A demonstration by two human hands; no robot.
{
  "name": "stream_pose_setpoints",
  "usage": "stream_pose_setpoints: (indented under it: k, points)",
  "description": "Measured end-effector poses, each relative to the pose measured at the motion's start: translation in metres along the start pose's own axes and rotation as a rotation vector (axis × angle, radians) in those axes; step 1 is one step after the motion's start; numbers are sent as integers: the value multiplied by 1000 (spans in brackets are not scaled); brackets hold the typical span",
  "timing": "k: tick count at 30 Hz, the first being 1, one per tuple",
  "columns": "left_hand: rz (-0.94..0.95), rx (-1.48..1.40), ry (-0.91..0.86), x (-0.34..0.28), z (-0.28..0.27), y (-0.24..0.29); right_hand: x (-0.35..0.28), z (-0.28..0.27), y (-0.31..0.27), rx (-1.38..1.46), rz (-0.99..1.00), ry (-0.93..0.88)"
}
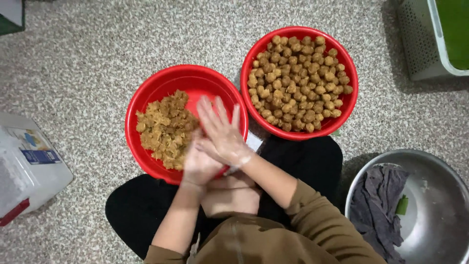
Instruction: Rolling a brown food mixture into small uniform balls and placing them in a separate container.
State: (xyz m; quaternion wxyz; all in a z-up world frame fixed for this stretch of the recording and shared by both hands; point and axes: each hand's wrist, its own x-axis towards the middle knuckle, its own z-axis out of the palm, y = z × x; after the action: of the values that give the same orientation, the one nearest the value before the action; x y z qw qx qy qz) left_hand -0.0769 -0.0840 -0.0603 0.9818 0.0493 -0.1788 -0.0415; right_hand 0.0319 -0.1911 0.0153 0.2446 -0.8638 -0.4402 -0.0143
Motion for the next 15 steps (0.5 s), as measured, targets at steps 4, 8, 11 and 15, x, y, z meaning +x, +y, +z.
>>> stream_pose_setpoints:
  k: [4,8,11,15]
  points:
    - [-50,-102,-94,18,-45,-11,-8,75,-58,-675,159,487]
    - [-118,-37,100,24,1,-22,1,-18,-48,26,-98,-15]
    - [-129,80,501,16,2,30,-10,-3,-17,83,34,-218]
    - [1072,-159,455,49,57,-75,-13,18,-19,190,-25,-90]
